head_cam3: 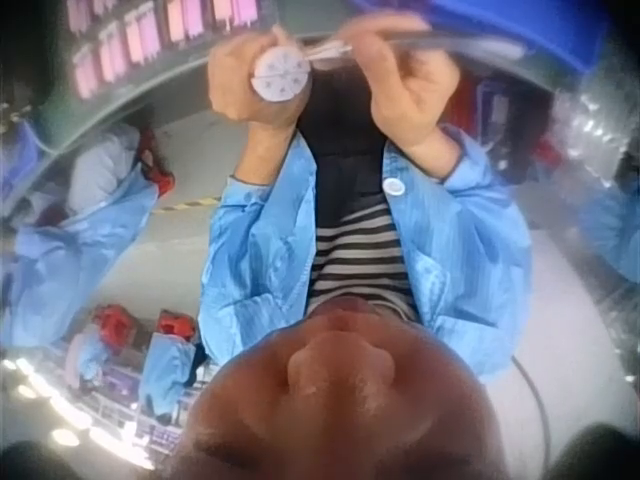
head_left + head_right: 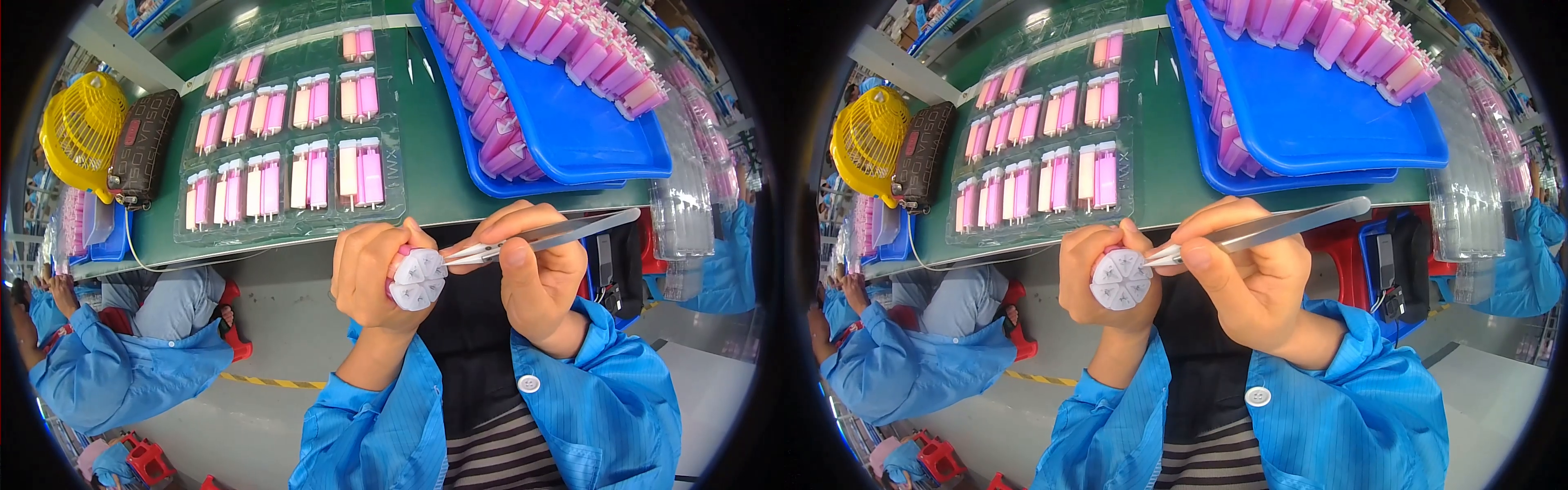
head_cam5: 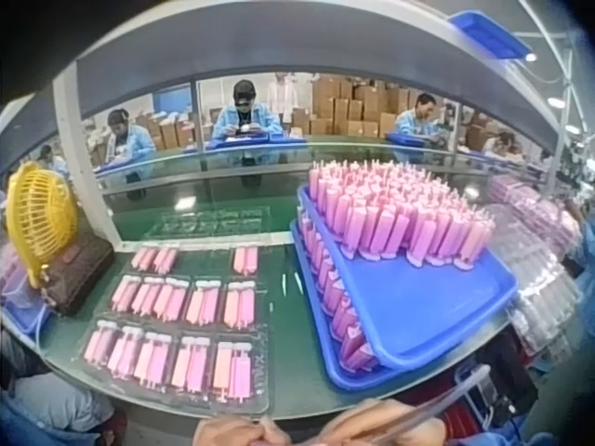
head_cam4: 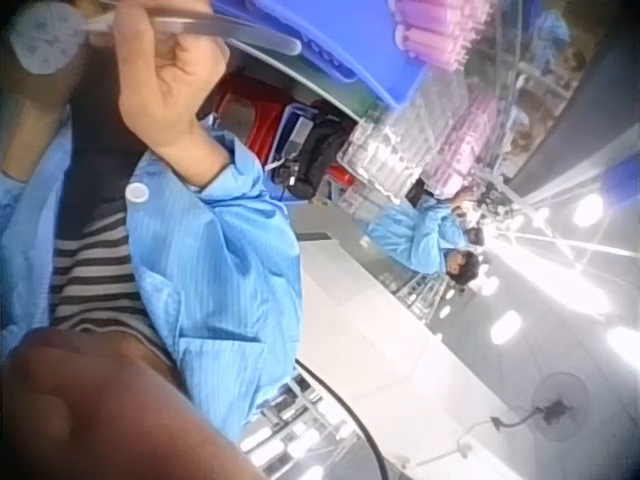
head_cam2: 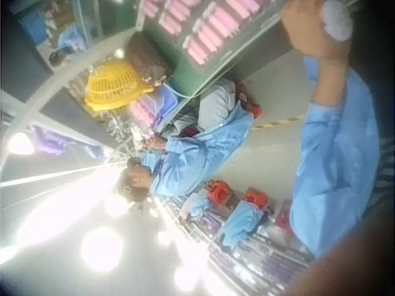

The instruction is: The person assembles small white plastic components into a circular partition holder using tweezers.

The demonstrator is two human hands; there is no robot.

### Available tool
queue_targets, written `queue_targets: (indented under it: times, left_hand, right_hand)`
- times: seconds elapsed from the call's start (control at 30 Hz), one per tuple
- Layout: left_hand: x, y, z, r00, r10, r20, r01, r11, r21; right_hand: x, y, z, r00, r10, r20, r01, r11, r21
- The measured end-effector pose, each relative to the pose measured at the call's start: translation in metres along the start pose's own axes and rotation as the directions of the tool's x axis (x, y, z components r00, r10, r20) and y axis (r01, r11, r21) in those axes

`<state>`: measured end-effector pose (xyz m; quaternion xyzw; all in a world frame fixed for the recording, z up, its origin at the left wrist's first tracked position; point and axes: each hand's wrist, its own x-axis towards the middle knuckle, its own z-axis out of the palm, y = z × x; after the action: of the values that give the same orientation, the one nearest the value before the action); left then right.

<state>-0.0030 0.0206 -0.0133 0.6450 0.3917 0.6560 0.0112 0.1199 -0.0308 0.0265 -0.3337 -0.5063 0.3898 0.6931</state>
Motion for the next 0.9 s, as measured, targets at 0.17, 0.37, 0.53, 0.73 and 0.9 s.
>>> queue_targets:
  times: [0.17, 0.37, 0.53, 0.73, 0.9]
  left_hand:
    - [0.0003, -0.0013, -0.0012, 1.000, 0.023, 0.000, -0.023, 1.000, 0.000]
    - [-0.0011, -0.0022, -0.0016, 0.999, 0.043, 0.021, -0.043, 0.999, 0.023]
    - [-0.0024, -0.0013, -0.0010, 0.999, 0.044, 0.016, -0.045, 0.999, 0.013]
    - [-0.0029, -0.0012, -0.0023, 0.998, 0.041, 0.040, -0.042, 0.999, 0.017]
    - [-0.0027, -0.0006, -0.0031, 0.997, 0.041, 0.058, -0.042, 0.999, 0.020]
  right_hand:
    - [-0.0007, -0.0011, 0.0013, 1.000, 0.024, -0.021, -0.024, 1.000, -0.008]
    - [-0.0009, -0.0001, -0.0003, 0.999, 0.032, -0.023, -0.033, 0.999, -0.038]
    - [-0.0030, -0.0029, -0.0002, 1.000, -0.016, -0.017, 0.015, 0.995, -0.096]
    - [-0.0037, -0.0036, -0.0006, 0.998, -0.066, -0.021, 0.059, 0.968, -0.245]
    - [-0.0038, 0.0004, -0.0001, 0.995, -0.098, -0.035, 0.084, 0.955, -0.284]
